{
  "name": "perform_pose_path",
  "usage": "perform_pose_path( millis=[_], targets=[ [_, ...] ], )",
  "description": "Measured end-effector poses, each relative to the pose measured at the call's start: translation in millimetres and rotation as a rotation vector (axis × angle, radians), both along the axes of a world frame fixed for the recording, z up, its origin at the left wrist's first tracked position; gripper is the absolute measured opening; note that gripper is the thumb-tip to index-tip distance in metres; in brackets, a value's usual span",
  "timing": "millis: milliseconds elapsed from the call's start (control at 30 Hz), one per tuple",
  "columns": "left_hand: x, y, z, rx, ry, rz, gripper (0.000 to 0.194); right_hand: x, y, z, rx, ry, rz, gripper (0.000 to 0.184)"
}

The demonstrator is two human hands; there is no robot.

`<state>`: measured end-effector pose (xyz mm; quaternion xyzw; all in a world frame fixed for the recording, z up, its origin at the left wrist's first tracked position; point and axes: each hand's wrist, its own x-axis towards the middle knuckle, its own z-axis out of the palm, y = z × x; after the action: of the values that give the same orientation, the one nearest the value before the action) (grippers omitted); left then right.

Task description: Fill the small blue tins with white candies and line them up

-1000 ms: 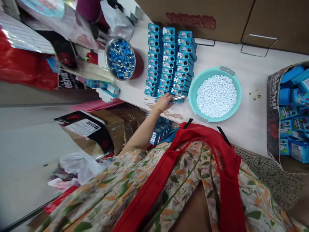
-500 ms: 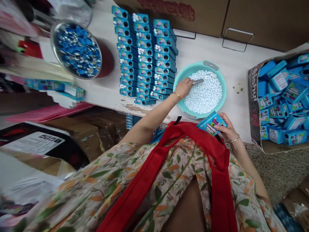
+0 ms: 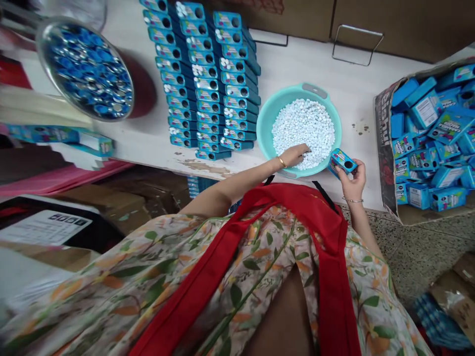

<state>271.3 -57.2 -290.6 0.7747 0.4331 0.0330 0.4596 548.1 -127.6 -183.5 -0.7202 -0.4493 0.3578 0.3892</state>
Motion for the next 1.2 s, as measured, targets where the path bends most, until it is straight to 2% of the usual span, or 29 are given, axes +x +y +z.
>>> perform_pose_path(
  millis=[100, 200, 267, 367, 467, 533, 700, 867, 933, 967, 1033, 1100, 1200],
  targets=[
    [-9.4, 0.9, 13.3, -0.094, -0.045, 0.079, 0.042, 4.4, -1.1, -4.6, 0.086, -0.137, 0.058, 0.062],
    [-33.8, 8.8, 43.2, -0.049, -0.133, 0.084, 0.039, 6.3, 2.6, -1.1, 0.174, -0.326, 0.178, 0.055],
    [-50.4, 15.3, 73.2, 0.023, -0.178, 0.045, 0.038, 2.5, 8.5, 1.6, 0.215, -0.422, 0.262, 0.050],
    [-64.8, 24.9, 126.2, 0.135, -0.161, -0.026, 0.037, -10.9, 20.4, 1.8, 0.242, -0.493, 0.380, 0.043],
    [-63.5, 32.5, 172.7, 0.191, -0.041, -0.119, 0.036, -27.8, 31.5, -2.9, 0.271, -0.486, 0.488, 0.040],
    [-56.9, 35.5, 193.5, 0.208, 0.056, -0.164, 0.033, -37.9, 36.4, -7.0, 0.277, -0.458, 0.547, 0.041],
    [-33.6, 32.1, 218.4, 0.255, 0.208, -0.158, 0.028, -54.6, 40.9, -15.6, 0.278, -0.422, 0.593, 0.042],
    [-9.5, 14.2, 240.7, 0.303, 0.305, -0.120, 0.033, -63.1, 40.3, -24.0, 0.275, -0.440, 0.575, 0.039],
    [-8.7, 8.9, 243.0, 0.322, 0.310, -0.124, 0.035, -63.3, 40.1, -27.5, 0.291, -0.440, 0.559, 0.039],
    [-11.8, 8.4, 239.2, 0.327, 0.307, -0.114, 0.035, -62.4, 40.0, -28.8, 0.294, -0.438, 0.552, 0.039],
    [-25.0, 13.2, 218.3, 0.338, 0.304, -0.032, 0.035, -58.6, 40.1, -30.4, 0.280, -0.432, 0.537, 0.041],
    [-43.4, 25.7, 179.3, 0.345, 0.311, 0.119, 0.034, -52.8, 40.5, -30.0, 0.248, -0.421, 0.508, 0.045],
    [-64.5, 50.3, 103.1, 0.288, 0.328, 0.307, 0.041, -43.2, 41.3, -26.5, 0.208, -0.388, 0.440, 0.052]
  ],
)
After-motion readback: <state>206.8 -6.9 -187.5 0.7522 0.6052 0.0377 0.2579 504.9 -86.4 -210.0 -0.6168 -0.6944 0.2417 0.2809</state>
